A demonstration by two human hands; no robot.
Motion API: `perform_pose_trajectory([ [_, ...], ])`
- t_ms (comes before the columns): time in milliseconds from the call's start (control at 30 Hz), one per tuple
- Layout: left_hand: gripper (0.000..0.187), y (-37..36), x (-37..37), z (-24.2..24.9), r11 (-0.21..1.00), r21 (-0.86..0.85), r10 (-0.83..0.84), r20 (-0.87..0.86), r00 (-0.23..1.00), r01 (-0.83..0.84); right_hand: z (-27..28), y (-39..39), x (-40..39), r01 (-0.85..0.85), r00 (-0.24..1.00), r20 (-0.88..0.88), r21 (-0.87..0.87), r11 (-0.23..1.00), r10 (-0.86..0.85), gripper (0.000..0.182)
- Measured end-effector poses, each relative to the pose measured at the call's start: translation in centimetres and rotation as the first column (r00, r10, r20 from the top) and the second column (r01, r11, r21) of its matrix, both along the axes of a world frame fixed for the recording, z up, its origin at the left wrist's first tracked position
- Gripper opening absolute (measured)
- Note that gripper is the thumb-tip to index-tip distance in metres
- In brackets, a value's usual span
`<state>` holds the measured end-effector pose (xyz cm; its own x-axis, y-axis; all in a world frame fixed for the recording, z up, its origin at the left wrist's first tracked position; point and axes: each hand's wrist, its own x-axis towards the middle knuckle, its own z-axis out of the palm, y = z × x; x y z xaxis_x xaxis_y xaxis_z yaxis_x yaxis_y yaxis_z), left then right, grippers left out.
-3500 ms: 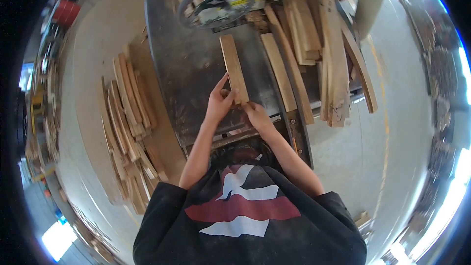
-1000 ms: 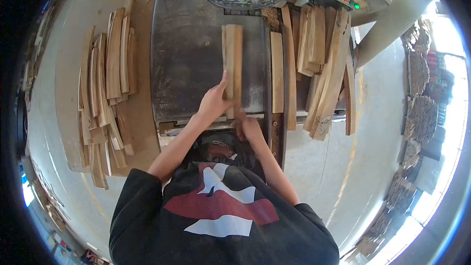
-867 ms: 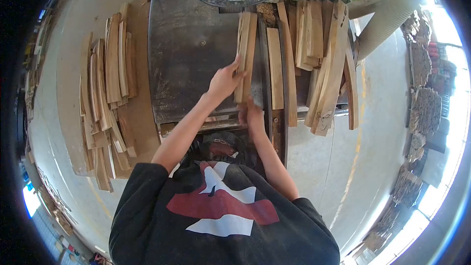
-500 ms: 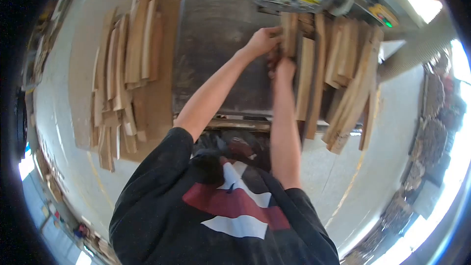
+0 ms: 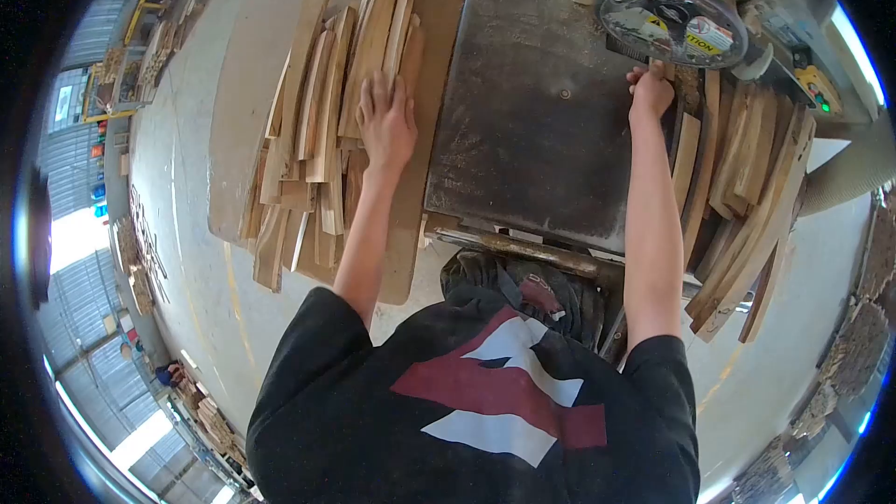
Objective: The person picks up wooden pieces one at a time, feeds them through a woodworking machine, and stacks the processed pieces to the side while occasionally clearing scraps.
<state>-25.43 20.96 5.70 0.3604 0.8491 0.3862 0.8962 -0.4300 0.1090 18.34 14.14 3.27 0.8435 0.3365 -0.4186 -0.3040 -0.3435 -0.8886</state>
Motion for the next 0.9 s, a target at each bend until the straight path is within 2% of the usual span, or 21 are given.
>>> perform_pose_trajectory([
  [33, 0.055, -0.7, -0.3, 0.1, 0.998, 0.004, -0.069, -0.077, 0.995, 0.069, -0.1, -0.2, 0.4, 0.01, 1.0, 0.005, 0.008, 1.0, -0.01, 0.049],
  [67, 0.056, -1.7, 0.2, 0.6, 0.997, -0.07, -0.042, -0.052, 0.998, 0.038, 0.0, -0.3, 0.6, -0.115, 0.992, 0.051, 0.013, 0.993, 0.114, 0.05],
  [100, 0.056, -2.6, 0.8, 1.0, 0.997, -0.06, -0.043, -0.048, 0.998, 0.04, 0.1, -0.3, 0.7, -0.241, 0.966, 0.1, 0.012, 0.97, 0.239, 0.051],
  [167, 0.056, -4.1, 1.7, 1.2, 0.982, -0.189, -0.026, 0.023, 0.999, 0.03, 0.6, -1.7, -0.6, -0.281, 0.948, 0.161, 0.011, 0.96, 0.276, 0.051],
  [200, 0.061, -4.9, 2.1, 1.2, 0.969, -0.234, -0.036, 0.164, 0.986, 0.075, 0.3, -2.9, -1.4, -0.364, 0.899, 0.266, 0.013, 0.931, 0.348, 0.048],
  [233, 0.061, -5.6, 2.2, 0.9, 0.972, -0.225, -0.032, 0.173, 0.984, 0.071, 0.1, -4.2, -2.1, -0.444, 0.833, 0.369, 0.003, 0.896, 0.412, 0.045],
  [300, 0.067, -7.2, 2.3, 0.2, 0.927, -0.325, 0.0, 0.498, 0.867, 0.187, 0.6, -7.3, -4.3, -0.447, 0.843, 0.357, 0.05, 0.893, 0.402, 0.039],
  [367, 0.067, -8.9, 2.6, 2.5, 0.94, -0.286, 0.017, 0.584, 0.812, 0.186, 1.3, -10.7, -6.8, -0.421, 0.859, 0.332, 0.028, 0.907, 0.389, 0.036],
  [433, 0.066, -10.6, 2.2, 4.5, 0.81, -0.528, 0.327, 0.768, 0.551, 0.255, 1.2, -14.0, -9.2, -0.412, 0.866, 0.32, 0.022, 0.911, 0.384, 0.034],
  [467, 0.069, -11.2, 2.0, 5.4, 0.66, -0.659, 0.532, 0.749, 0.396, 0.361, 1.4, -15.5, -10.4, -0.412, 0.856, 0.336, -0.017, 0.911, 0.394, 0.032],
  [500, 0.069, -12.0, 1.9, 5.0, 0.652, -0.659, 0.532, 0.75, 0.393, 0.376, 1.7, -16.7, -11.3, -0.414, 0.844, 0.355, -0.049, 0.909, 0.403, 0.031],
  [567, 0.072, -13.4, 1.8, 3.9, 0.604, -0.54, 0.666, 0.746, 0.0, 0.586, 1.5, -18.4, -12.9, -0.428, 0.822, 0.389, -0.059, 0.902, 0.416, 0.03],
  [600, 0.072, -14.2, 1.9, 3.6, 0.582, -0.516, 0.688, 0.724, -0.042, 0.629, 1.7, -19.1, -13.5, -0.449, 0.823, 0.343, -0.093, 0.889, 0.452, 0.033],
  [633, 0.072, -15.1, 2.2, 3.4, 0.576, -0.513, 0.689, 0.724, -0.041, 0.636, 2.5, -19.7, -14.2, -0.441, 0.825, 0.348, -0.095, 0.892, 0.445, 0.033],
  [700, 0.07, -16.8, 3.2, 2.9, 0.432, -0.47, 0.735, 0.678, 0.002, 0.769, 4.0, -20.5, -15.3, -0.609, 0.784, 0.124, -0.03, 0.792, 0.608, 0.037],
  [767, 0.069, -18.3, 4.8, 3.0, 0.392, -0.472, 0.749, 0.662, 0.024, 0.789, 4.4, -21.3, -16.9, -0.702, 0.7, -0.057, 0.13, 0.701, 0.712, 0.047],
  [800, 0.065, -18.9, 5.5, 2.9, 0.355, -0.481, 0.771, 0.635, 0.04, 0.801, 4.7, -21.7, -17.7, -0.69, 0.713, -0.053, 0.121, 0.713, 0.699, 0.047],
  [833, 0.061, -19.4, 6.2, 2.7, 0.317, -0.488, 0.792, 0.607, 0.056, 0.813, 5.9, -21.7, -18.7, -0.768, 0.64, -0.044, 0.006, 0.64, 0.767, 0.052],
  [867, 0.049, -19.8, 6.7, 2.2, 0.335, -0.504, 0.751, 0.653, 0.098, 0.796, 6.9, -21.6, -19.2, -0.827, 0.558, -0.047, -0.111, 0.551, 0.828, 0.058],
  [900, 0.049, -19.9, 7.0, 1.7, 0.322, -0.495, 0.75, 0.654, 0.102, 0.807, 7.7, -21.6, -19.3, -0.817, 0.572, -0.042, -0.121, 0.564, 0.82, 0.058],
])
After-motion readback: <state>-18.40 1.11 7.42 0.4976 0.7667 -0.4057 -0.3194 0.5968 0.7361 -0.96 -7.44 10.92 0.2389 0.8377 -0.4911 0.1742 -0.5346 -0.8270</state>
